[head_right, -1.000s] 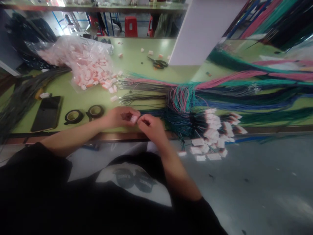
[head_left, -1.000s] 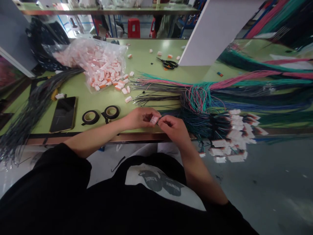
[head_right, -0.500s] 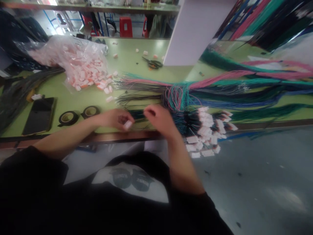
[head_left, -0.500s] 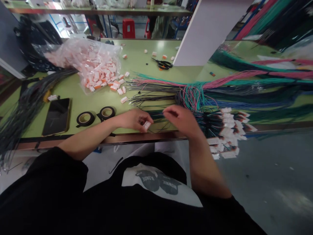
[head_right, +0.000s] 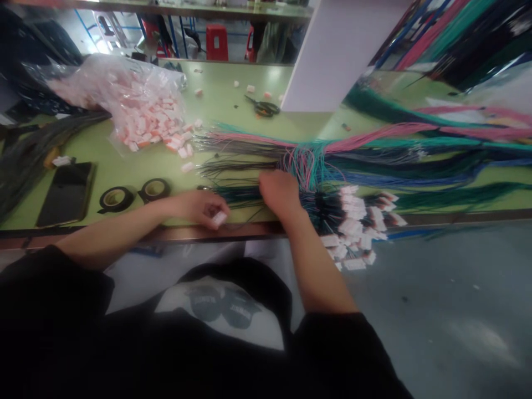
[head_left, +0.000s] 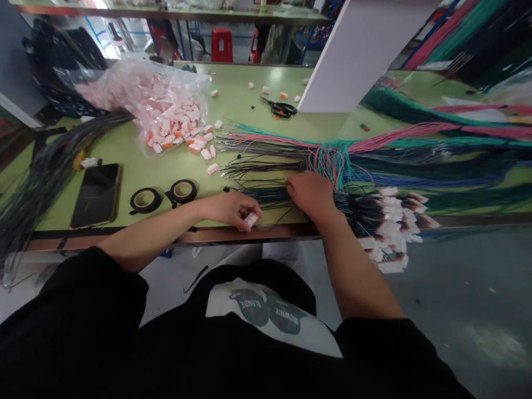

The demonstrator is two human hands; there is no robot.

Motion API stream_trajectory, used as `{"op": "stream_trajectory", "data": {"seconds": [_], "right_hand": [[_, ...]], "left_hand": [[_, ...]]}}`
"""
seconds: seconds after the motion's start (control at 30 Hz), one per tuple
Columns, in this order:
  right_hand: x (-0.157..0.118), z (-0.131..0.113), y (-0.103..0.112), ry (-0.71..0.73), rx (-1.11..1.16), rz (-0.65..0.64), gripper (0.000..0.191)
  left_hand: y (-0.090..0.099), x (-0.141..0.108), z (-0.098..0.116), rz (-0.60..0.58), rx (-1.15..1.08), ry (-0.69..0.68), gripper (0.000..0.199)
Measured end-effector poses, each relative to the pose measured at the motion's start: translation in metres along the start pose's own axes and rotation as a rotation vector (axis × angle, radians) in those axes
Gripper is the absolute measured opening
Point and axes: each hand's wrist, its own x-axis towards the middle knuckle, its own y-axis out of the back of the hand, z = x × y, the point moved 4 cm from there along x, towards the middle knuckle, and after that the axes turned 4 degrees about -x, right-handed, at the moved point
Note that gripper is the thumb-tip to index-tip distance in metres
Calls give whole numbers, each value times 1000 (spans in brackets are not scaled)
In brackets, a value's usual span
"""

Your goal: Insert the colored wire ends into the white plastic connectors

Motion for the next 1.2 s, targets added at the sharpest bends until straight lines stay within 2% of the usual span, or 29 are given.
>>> {"op": "stream_trajectory", "data": {"seconds": [0.1,0.17,0.23,0.33,0.43,0.57,0.77,0.97,1.2], "right_hand": [[2,12,2,-172,190,94,24],[2,12,3,-196,400,170,22],[1,2,6,-105,673,208,21],[-6,-20,13,102,1041,172,19],[-17,-30,17,131,1200,151,19],[-32,-28,19,49,1092,234,14],[-41,-33,23,63,918,297,12],[-39,-39,20,20,873,260,12],[-39,-44,18,-47,754,211,14]], "left_hand": [[0,1,-3,5,-63,26,27],[-1,3,-7,10,-138,31,27],[-1,6,-11,17,-249,18,29],[1,11,-16,80,-454,-28,32],[6,14,-19,175,-630,-82,38],[9,15,-16,180,-734,-137,45],[9,15,-14,209,-768,-205,47],[10,15,-15,234,-713,-259,46],[10,11,-11,327,-495,-332,38]]}}
